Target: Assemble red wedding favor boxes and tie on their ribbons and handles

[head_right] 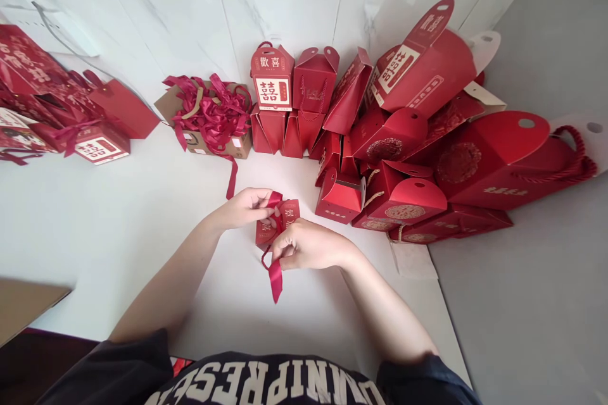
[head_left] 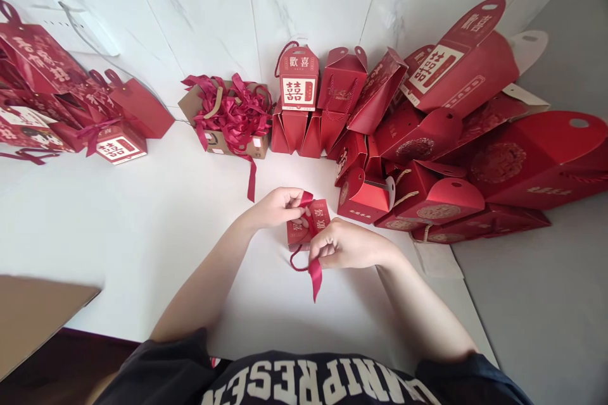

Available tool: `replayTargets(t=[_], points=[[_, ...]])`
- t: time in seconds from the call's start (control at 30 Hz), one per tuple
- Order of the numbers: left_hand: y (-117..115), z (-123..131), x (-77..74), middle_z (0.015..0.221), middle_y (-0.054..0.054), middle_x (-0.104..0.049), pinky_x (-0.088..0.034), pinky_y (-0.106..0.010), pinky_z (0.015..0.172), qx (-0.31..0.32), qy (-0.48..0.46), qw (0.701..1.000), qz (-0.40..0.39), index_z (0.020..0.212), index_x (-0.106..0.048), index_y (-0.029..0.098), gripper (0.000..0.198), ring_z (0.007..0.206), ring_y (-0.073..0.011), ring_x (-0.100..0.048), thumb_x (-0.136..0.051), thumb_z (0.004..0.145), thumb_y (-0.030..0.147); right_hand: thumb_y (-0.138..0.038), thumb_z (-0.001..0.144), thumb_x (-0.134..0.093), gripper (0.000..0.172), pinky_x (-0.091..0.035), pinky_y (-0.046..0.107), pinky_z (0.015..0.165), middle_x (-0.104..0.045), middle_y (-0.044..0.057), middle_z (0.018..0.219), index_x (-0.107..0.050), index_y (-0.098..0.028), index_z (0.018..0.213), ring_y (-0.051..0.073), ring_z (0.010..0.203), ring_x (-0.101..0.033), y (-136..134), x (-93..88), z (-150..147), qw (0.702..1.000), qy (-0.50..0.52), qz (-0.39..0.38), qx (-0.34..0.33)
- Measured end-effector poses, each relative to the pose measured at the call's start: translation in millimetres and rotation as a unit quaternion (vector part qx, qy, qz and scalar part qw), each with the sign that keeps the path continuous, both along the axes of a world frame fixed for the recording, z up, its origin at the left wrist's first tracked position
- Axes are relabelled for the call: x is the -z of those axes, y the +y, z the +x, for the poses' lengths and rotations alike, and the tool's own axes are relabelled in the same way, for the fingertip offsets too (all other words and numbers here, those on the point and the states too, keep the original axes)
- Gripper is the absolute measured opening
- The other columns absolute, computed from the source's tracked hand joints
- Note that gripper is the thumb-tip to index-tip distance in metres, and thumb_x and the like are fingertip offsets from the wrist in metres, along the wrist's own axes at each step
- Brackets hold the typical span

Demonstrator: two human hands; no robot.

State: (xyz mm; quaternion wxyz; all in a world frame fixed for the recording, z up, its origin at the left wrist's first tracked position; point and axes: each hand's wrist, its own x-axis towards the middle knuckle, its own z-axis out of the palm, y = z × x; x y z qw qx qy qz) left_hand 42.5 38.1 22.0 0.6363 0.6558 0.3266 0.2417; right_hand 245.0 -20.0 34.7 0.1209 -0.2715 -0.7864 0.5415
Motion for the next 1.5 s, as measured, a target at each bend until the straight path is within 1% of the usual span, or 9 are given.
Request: replayTargets(t=[0.1, 0.3, 0.47, 0.6, 0.83, 0.93, 1.03, 1.3, 1.5], points=[[-0.9, 0.8, -2.4, 0.078, 0.003, -0.059, -0.048, -0.023, 0.068, 0.028, -0.005, 1.0, 0.002, 0.08, -0.049, 0.017, 0.01, 0.072, -0.0099, -0.059, -0.051, 0.076, 0.008, -0.015, 0.078, -0.063, 0.01, -0.047, 0.023, 0.064, -0.072, 0.001, 0.079, -0.073, -0.018, 0.081, 0.013, 0.069, -0.064, 1.8, 1.8, 0.8, 0.999, -0.027, 0.02, 0.007], [-1.1, 0.6, -4.4, 0.071, 0.0, -0.061, -0.045, -0.024, 0.068, 0.04, 0.074, 0.995, 0.043, 0.068, -0.061, 0.013, 0.02, 0.069, -0.011, -0.055, -0.043, 0.074, 0.008, -0.022, 0.078, -0.068, 0.007, -0.045, 0.025, 0.062, -0.072, 0.002, 0.078, -0.074, -0.019, 0.08, 0.015, 0.069, -0.063, 2.5, 1.4, 1.6, 0.999, -0.036, 0.032, 0.021], [-4.7, 2.8, -7.1, 0.076, 0.0, -0.058, -0.048, -0.027, 0.071, 0.019, 0.045, 0.999, 0.022, 0.074, -0.052, 0.015, 0.003, 0.073, -0.0123, -0.056, -0.055, 0.076, 0.016, -0.022, 0.078, -0.068, 0.006, -0.045, 0.025, 0.063, -0.071, 0.002, 0.078, -0.074, -0.019, 0.079, 0.015, 0.069, -0.063, 2.8, 2.7, 0.8, 0.999, -0.038, 0.03, 0.022], [-6.1, 6.1, -5.2, 0.071, 0.002, -0.051, -0.045, -0.025, 0.062, -0.009, 0.096, 0.993, 0.071, 0.069, -0.04, 0.018, 0.028, 0.066, -0.0108, -0.051, -0.068, 0.071, 0.023, -0.018, 0.079, -0.067, 0.005, -0.047, 0.024, 0.063, -0.071, 0.002, 0.08, -0.072, -0.018, 0.08, 0.014, 0.069, -0.064, 2.9, 6.3, 0.5, 0.998, -0.05, 0.038, 0.018], [-11.3, 5.3, -10.4, 0.073, 0.003, -0.049, -0.043, -0.025, 0.061, -0.014, 0.129, 0.986, 0.108, 0.073, -0.044, 0.018, 0.022, 0.065, -0.0105, -0.05, -0.066, 0.07, 0.02, -0.014, 0.08, -0.065, 0.028, -0.051, 0.028, 0.085, -0.069, 0.007, 0.112, -0.067, -0.019, 0.108, 0.018, 0.1, -0.066, 8.9, -13.6, 25.4, 0.992, 0.044, 0.005, -0.12], [-15.9, 6.2, -16.6, 0.072, 0.003, -0.05, -0.041, -0.024, 0.059, -0.013, 0.159, 0.975, 0.152, 0.074, -0.048, 0.019, 0.017, 0.065, -0.0108, -0.048, -0.065, 0.071, 0.022, -0.017, 0.089, -0.057, 0.015, -0.049, 0.033, 0.09, -0.068, 0.007, 0.107, -0.065, -0.02, 0.1, 0.018, 0.101, -0.064, 16.1, -12.1, 30.0, 0.99, 0.092, 0.099, 0.035], [-20.9, 8.7, -19.7, 0.07, 0.004, -0.05, -0.038, -0.023, 0.056, -0.015, 0.189, 0.959, 0.212, 0.074, -0.048, 0.019, 0.013, 0.062, -0.0103, -0.047, -0.06, 0.074, 0.021, -0.016, 0.09, -0.053, 0.013, -0.047, 0.035, 0.086, -0.067, 0.006, 0.1, -0.063, -0.02, 0.096, 0.019, 0.093, -0.062, 22.9, 2.2, 23.4, 0.957, 0.034, 0.215, 0.194], [-34.8, 10.5, 12.9, 0.07, 0.005, -0.059, -0.04, -0.021, 0.056, -0.158, 0.203, 0.852, 0.456, 0.08, -0.053, 0.02, 0.012, 0.059, -0.0088, -0.05, -0.056, 0.077, 0.008, -0.018, 0.09, -0.056, 0.012, -0.045, 0.027, 0.067, -0.059, 0.004, 0.086, -0.067, -0.021, 0.094, 0.016, 0.075, -0.057, 26.2, 19.9, 11.3, 0.937, -0.02, 0.279, 0.208], [-41.1, 6.2, 37.8, 0.076, 0.002, -0.067, -0.048, -0.02, 0.058, -0.265, 0.088, 0.841, 0.464, 0.083, -0.061, 0.019, 0.014, 0.065, -0.0098, -0.06, -0.063, 0.076, 0.007, -0.018, 0.09, -0.058, 0.017, -0.047, 0.028, 0.07, -0.064, 0.003, 0.089, -0.073, -0.024, 0.095, 0.015, 0.079, -0.061, 28.5, 24.8, 11.3, 0.95, 0.034, 0.237, 0.2]])
